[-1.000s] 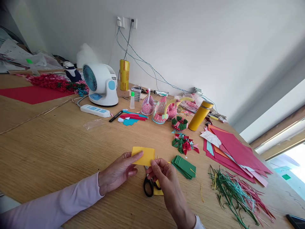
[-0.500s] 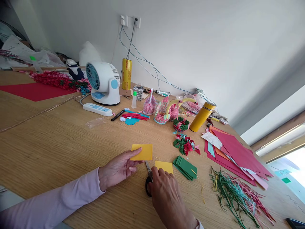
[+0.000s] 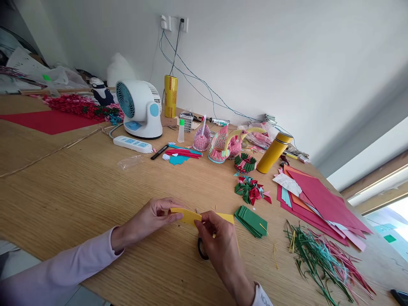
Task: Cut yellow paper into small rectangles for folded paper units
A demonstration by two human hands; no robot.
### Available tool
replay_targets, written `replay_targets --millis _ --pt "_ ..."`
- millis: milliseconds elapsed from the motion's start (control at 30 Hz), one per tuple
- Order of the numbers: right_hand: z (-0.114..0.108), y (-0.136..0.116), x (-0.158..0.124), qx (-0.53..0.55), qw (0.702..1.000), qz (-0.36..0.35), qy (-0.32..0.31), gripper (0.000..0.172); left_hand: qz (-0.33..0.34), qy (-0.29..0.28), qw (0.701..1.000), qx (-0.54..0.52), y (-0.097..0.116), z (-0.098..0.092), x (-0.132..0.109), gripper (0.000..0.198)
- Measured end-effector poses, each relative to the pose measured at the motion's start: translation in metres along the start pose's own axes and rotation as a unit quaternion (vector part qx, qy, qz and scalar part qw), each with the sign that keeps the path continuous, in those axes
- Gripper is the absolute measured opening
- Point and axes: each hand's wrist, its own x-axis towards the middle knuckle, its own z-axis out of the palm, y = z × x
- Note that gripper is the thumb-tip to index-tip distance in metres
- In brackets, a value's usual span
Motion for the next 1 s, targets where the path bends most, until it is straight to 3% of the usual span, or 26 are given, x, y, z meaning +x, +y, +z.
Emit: replay_targets --millis 67,200,600,667,767,867,1000 --pt "0.004 0.006 -0.005 -0.053 0.998 -0.008 -0.019 0.020 -0.031 0.006 0.999 0.038 -0.007 -0.007 -0.005 0.031" --pt "0.005 0.014 -0.009 -0.094 0.993 0.002 -0.065 0.015 -0.095 -0.020 0.995 0.003 -0.012 -0.008 -0.011 0.027" --pt "0.004 0.013 -0.011 -0.188 0.981 -0.020 -0.033 0.014 -0.144 -0.018 0.989 0.007 -0.002 -0.003 -0.012 0.022" --pt "0.001 0.010 -0.009 -0.142 0.989 -0.002 -0.029 0.017 -0.158 -0.024 0.987 -0.007 0.001 -0.003 -0.011 0.026" --pt "-0.006 0.001 -0.005 0.032 0.996 0.068 -0.051 0.025 -0.163 -0.019 0.984 -0.065 0.010 -0.004 -0.008 0.028" --pt "-0.016 -0.007 -0.003 0.200 0.967 0.147 -0.058 0.032 -0.164 0.003 0.977 -0.137 0.022 -0.002 -0.003 0.029" --pt "-0.024 -0.012 -0.004 0.299 0.938 0.173 -0.023 0.037 -0.187 0.022 0.945 -0.267 0.034 0.007 0.006 0.038"
